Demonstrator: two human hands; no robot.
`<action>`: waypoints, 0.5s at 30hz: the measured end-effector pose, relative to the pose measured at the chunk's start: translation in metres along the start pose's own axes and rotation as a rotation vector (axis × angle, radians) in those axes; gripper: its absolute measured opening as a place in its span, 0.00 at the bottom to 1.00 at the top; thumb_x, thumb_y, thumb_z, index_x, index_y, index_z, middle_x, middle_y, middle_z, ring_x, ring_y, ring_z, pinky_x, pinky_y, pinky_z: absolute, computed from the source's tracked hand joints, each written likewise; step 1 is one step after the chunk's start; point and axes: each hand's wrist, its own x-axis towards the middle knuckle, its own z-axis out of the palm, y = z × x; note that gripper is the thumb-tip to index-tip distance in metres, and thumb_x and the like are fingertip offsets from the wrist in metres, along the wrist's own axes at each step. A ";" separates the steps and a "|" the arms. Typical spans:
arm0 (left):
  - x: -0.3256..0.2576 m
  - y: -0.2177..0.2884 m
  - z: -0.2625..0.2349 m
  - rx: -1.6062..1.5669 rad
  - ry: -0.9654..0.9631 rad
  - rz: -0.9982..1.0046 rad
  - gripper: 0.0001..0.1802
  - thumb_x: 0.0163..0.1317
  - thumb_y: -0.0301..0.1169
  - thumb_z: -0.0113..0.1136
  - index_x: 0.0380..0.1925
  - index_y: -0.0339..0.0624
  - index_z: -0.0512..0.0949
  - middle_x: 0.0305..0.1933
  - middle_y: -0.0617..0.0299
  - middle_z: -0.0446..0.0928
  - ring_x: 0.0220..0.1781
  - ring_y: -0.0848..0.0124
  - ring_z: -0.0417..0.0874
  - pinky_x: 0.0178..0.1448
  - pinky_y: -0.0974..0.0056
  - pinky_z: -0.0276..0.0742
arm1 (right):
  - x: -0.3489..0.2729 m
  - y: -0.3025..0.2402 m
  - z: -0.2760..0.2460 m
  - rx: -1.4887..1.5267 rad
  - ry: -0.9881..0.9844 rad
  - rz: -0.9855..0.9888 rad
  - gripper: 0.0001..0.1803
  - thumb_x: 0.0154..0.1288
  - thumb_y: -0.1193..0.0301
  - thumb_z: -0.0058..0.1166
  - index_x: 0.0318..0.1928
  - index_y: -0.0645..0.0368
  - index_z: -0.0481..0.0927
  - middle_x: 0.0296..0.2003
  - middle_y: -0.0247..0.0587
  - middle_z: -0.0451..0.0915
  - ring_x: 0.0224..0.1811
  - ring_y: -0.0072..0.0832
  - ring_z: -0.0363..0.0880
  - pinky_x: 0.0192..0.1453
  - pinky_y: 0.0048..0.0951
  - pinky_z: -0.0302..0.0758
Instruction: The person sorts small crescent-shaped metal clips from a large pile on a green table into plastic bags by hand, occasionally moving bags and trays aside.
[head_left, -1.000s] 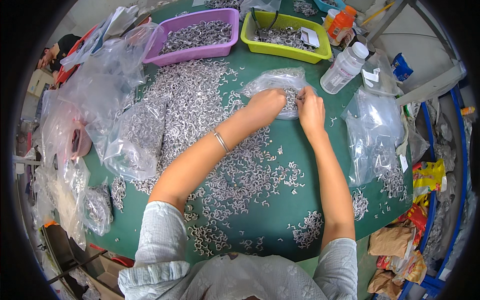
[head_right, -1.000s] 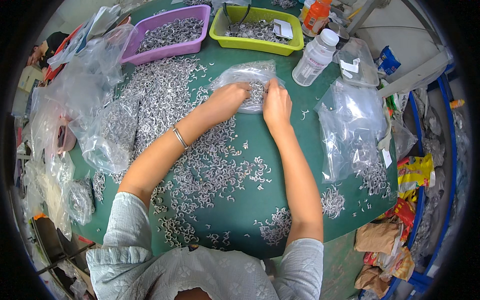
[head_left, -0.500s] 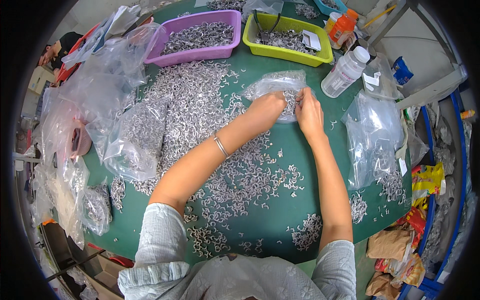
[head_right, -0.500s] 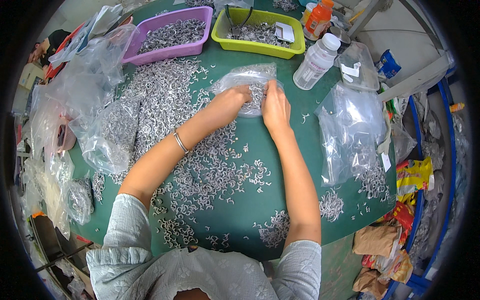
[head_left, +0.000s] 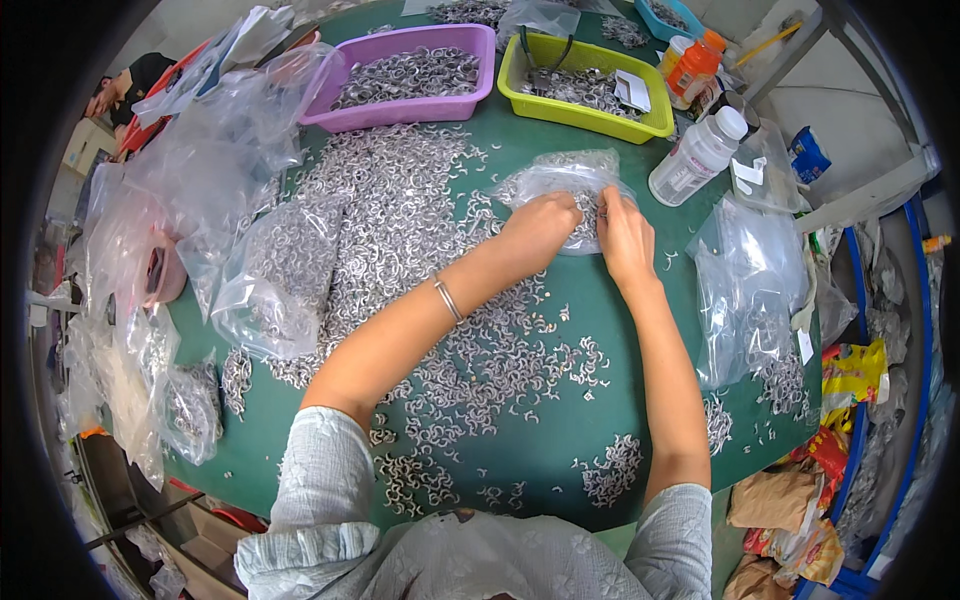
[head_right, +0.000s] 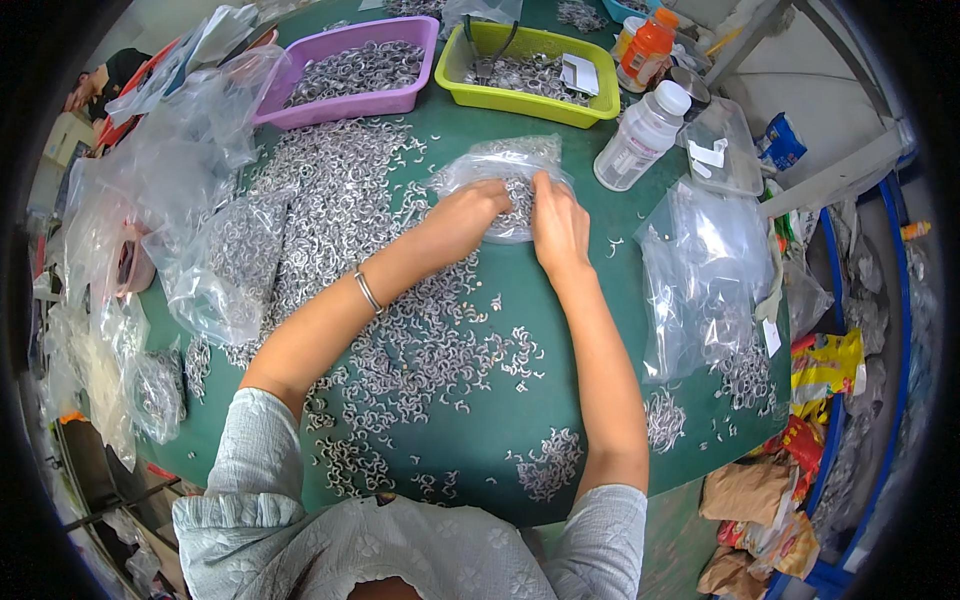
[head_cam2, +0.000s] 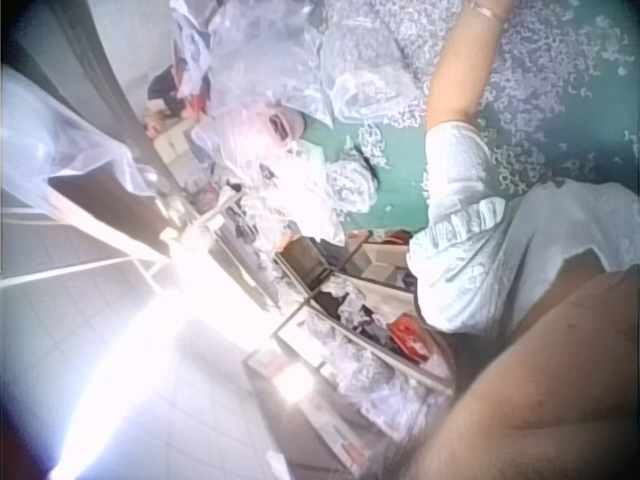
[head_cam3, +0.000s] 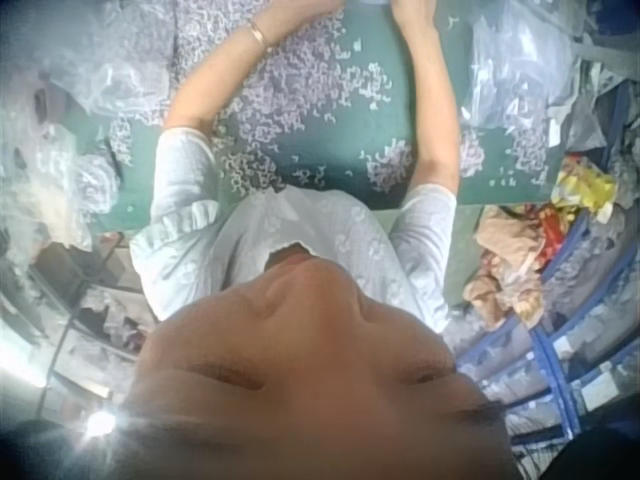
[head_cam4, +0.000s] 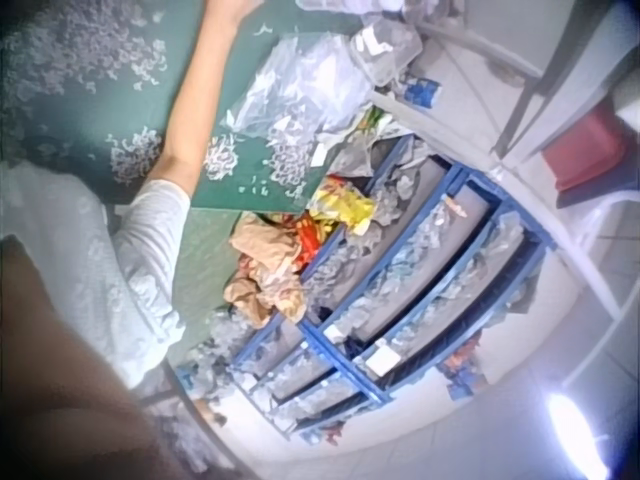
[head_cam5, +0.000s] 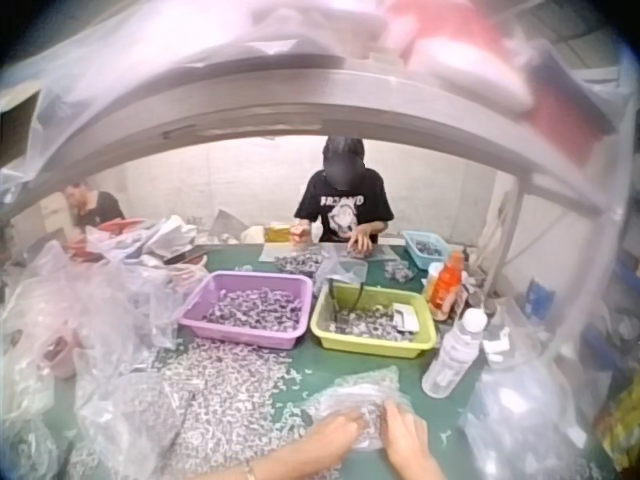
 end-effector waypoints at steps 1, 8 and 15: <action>0.000 0.000 0.000 -0.001 0.008 0.008 0.10 0.44 0.15 0.53 0.29 0.33 0.78 0.37 0.49 0.77 0.47 0.53 0.78 0.52 0.57 0.75 | -0.001 -0.001 -0.001 0.006 0.007 -0.009 0.15 0.52 0.83 0.54 0.39 0.58 0.67 0.32 0.49 0.77 0.35 0.50 0.77 0.37 0.45 0.74; -0.002 0.000 0.001 -0.021 0.050 0.017 0.09 0.47 0.17 0.51 0.29 0.33 0.78 0.36 0.49 0.77 0.46 0.53 0.78 0.51 0.57 0.75 | -0.005 0.000 -0.003 0.106 0.083 -0.058 0.12 0.53 0.83 0.53 0.38 0.58 0.70 0.30 0.49 0.77 0.33 0.50 0.76 0.35 0.45 0.73; -0.004 -0.001 0.004 -0.009 0.021 -0.028 0.10 0.48 0.16 0.52 0.30 0.33 0.78 0.38 0.49 0.77 0.46 0.53 0.79 0.49 0.56 0.77 | -0.004 0.002 0.000 0.076 0.067 0.006 0.09 0.55 0.82 0.51 0.38 0.59 0.71 0.29 0.54 0.76 0.33 0.53 0.77 0.35 0.48 0.74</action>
